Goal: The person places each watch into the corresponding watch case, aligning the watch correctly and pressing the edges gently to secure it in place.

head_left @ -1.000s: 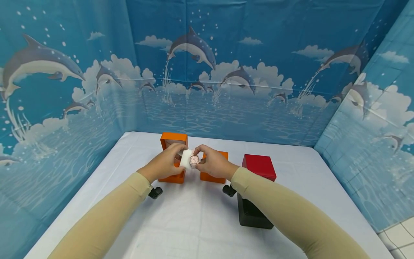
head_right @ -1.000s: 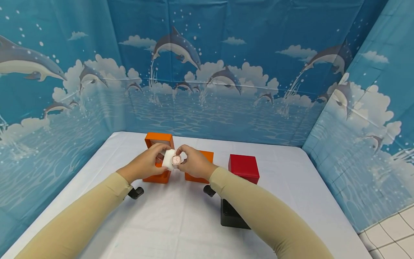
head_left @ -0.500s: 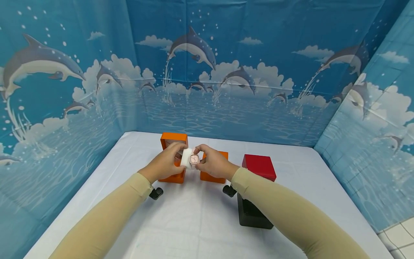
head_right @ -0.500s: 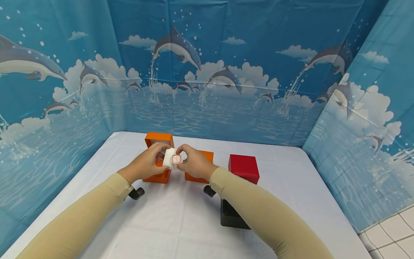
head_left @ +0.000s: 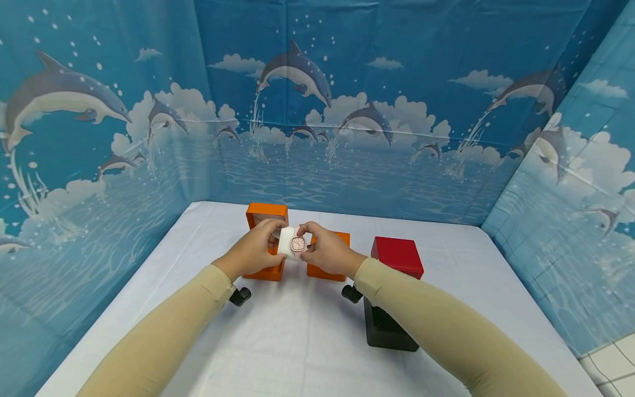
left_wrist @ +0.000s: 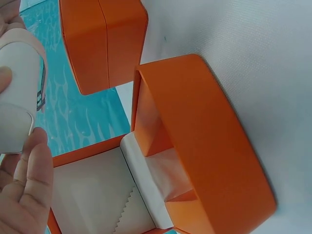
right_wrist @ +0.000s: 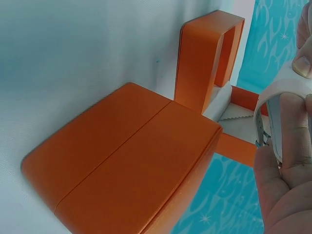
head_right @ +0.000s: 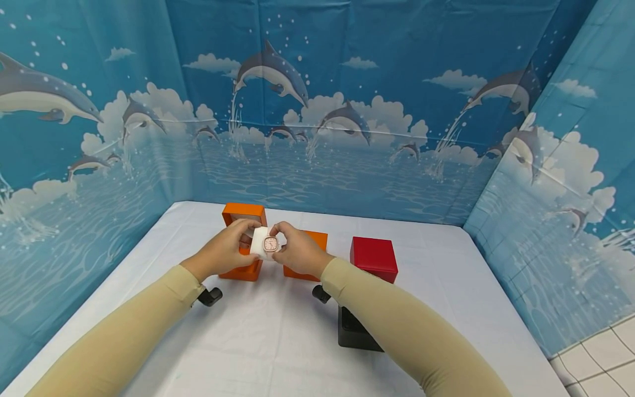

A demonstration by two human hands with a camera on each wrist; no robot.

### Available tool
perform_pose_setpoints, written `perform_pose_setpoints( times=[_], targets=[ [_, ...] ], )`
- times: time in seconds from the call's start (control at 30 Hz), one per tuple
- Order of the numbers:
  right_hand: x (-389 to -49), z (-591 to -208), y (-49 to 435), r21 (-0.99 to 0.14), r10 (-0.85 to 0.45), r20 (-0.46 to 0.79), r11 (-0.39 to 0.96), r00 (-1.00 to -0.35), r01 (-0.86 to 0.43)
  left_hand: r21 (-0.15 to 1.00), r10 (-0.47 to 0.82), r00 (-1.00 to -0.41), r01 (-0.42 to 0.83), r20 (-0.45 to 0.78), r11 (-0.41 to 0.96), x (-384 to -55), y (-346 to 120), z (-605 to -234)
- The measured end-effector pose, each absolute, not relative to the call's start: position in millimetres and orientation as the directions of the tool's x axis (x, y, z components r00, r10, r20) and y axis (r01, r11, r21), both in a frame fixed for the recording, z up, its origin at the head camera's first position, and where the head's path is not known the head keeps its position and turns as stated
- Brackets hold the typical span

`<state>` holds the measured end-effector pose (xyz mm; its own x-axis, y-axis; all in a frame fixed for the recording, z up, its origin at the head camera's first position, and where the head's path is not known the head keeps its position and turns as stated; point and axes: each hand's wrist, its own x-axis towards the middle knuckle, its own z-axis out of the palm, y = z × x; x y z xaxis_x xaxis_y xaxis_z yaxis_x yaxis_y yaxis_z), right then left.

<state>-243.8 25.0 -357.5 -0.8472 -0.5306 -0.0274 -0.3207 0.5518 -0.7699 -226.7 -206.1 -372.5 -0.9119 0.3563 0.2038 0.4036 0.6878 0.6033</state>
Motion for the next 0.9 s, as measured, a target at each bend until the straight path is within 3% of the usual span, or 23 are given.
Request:
perform_pose_setpoints(
  times=[0.9],
  targets=[
    [-250.2,-357.5,26.5,-0.761,-0.566,-0.012,0.54,-0.824,-0.36,0.637,0.355,-0.913,0.396,0.2,0.661,-225.1,-207.1,-367.9]
  ],
)
